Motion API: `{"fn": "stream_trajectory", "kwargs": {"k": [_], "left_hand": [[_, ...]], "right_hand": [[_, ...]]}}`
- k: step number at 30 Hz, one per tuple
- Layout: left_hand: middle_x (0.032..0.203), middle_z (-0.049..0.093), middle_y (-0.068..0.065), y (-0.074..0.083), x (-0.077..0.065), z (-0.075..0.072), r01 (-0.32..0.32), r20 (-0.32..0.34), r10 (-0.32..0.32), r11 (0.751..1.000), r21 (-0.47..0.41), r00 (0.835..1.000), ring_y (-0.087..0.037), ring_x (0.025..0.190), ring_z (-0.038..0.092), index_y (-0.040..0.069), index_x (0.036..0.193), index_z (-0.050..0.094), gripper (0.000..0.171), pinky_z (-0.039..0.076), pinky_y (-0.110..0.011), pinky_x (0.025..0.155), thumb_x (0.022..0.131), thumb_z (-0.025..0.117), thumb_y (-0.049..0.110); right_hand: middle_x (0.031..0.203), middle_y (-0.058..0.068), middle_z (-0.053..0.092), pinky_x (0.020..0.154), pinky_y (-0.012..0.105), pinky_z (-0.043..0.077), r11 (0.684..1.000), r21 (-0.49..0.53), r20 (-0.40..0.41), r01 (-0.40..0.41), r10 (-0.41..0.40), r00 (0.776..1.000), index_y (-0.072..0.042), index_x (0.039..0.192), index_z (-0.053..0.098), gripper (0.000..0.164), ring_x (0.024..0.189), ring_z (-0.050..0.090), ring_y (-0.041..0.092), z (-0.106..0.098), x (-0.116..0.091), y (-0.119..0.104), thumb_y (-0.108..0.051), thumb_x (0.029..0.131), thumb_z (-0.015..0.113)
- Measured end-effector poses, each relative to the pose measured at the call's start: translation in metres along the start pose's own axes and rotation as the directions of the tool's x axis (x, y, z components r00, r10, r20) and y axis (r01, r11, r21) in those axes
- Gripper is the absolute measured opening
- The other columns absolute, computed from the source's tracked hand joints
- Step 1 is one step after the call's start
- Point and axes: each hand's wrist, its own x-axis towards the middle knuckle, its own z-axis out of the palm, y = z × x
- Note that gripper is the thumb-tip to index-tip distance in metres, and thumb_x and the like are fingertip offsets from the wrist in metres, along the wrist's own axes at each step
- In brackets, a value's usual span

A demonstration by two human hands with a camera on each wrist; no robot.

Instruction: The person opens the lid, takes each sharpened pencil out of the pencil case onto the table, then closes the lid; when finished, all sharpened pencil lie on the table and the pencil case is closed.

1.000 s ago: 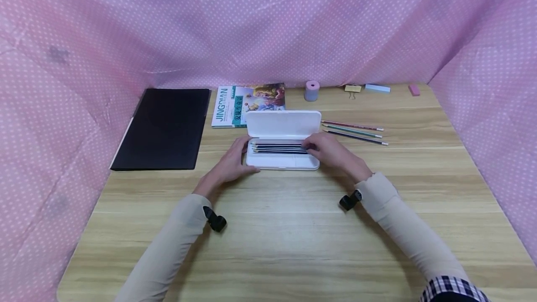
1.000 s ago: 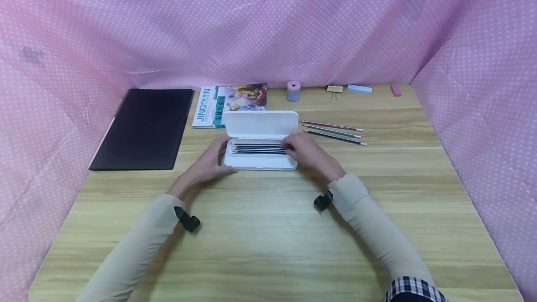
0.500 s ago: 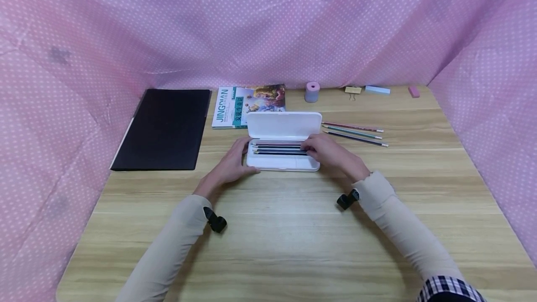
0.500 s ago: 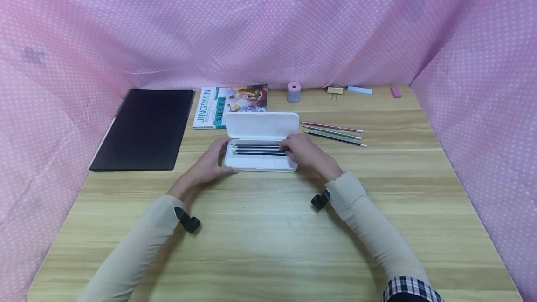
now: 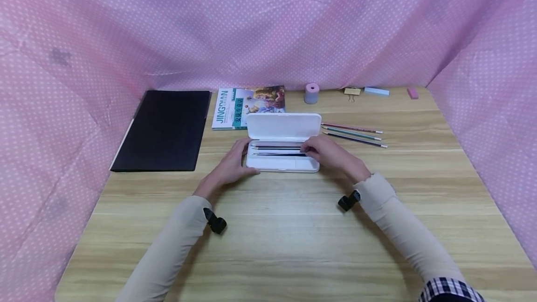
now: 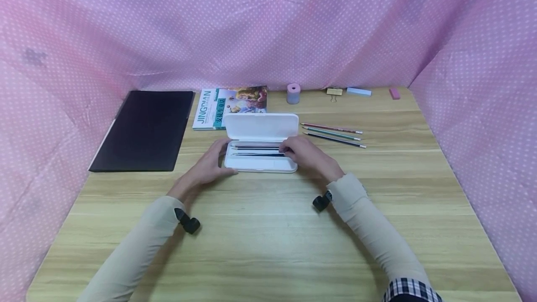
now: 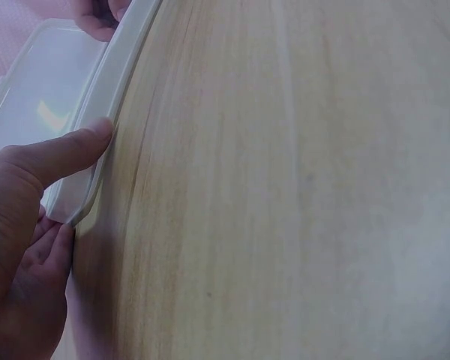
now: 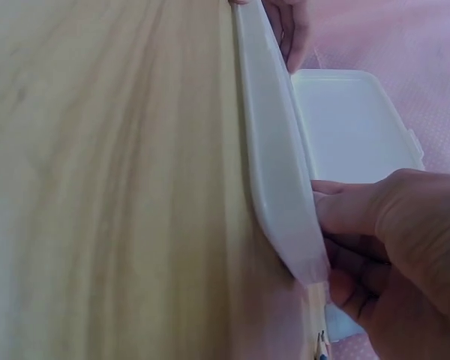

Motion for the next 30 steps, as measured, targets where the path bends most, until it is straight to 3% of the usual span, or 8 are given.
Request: {"fn": "stream_trajectory", "kwargs": {"k": [4,11,15,23,30], "left_hand": [[0.144,0.024,0.001,0.0,0.001,0.0,-0.003,0.004,0.003,1.0,-0.007,1.0,-0.013,0.129,0.03,0.023,0.145,0.016,0.096,0.03,-0.03,0.108,0.071,0.075,0.045],[0.144,0.024,0.002,0.002,0.001,-0.001,0.005,0.005,-0.005,1.0,-0.013,1.0,-0.012,0.129,0.031,0.024,0.145,0.016,0.097,0.03,-0.029,0.108,0.071,0.076,0.044],[0.144,0.024,0.001,0.003,0.0,-0.001,0.008,0.005,-0.008,1.0,-0.012,1.0,-0.013,0.129,0.031,0.023,0.145,0.017,0.097,0.031,-0.029,0.107,0.07,0.076,0.043],[0.144,0.024,0.001,0.0,0.001,0.0,0.0,0.005,0.0,1.0,-0.019,1.0,-0.013,0.129,0.031,0.024,0.145,0.017,0.098,0.031,-0.029,0.107,0.07,0.076,0.045],[0.144,0.024,0.001,0.001,0.0,0.0,-0.007,0.005,0.007,1.0,-0.024,1.0,-0.013,0.13,0.03,0.025,0.145,0.016,0.099,0.031,-0.03,0.108,0.069,0.076,0.047]], "right_hand": [[0.099,0.001,0.063,0.088,0.036,0.047,1.0,0.013,-0.028,0.001,0.0,1.0,-0.011,0.103,0.067,0.016,0.094,0.056,0.016,0.002,-0.002,0.002,-0.007,0.089,0.059],[0.105,-0.003,0.059,0.085,0.034,0.048,0.985,0.16,-0.078,-0.065,0.078,0.994,-0.017,0.109,0.064,0.019,0.096,0.054,0.013,-0.006,-0.014,0.001,-0.014,0.093,0.053],[0.109,-0.002,0.058,0.081,0.035,0.048,0.98,0.186,-0.119,-0.069,0.092,0.989,-0.017,0.11,0.063,0.02,0.095,0.053,0.015,-0.012,-0.022,0.002,-0.013,0.093,0.053],[0.103,0.004,0.062,0.075,0.036,0.048,0.99,0.124,-0.231,-0.064,0.092,0.969,-0.011,0.108,0.065,0.019,0.088,0.055,0.018,-0.027,-0.04,0.022,-0.008,0.091,0.056],[0.108,0.011,0.063,0.081,0.044,0.048,0.979,0.134,-0.299,-0.152,0.186,0.936,-0.01,0.107,0.065,0.02,0.095,0.055,0.024,-0.043,-0.066,0.046,-0.005,0.089,0.058]]}}
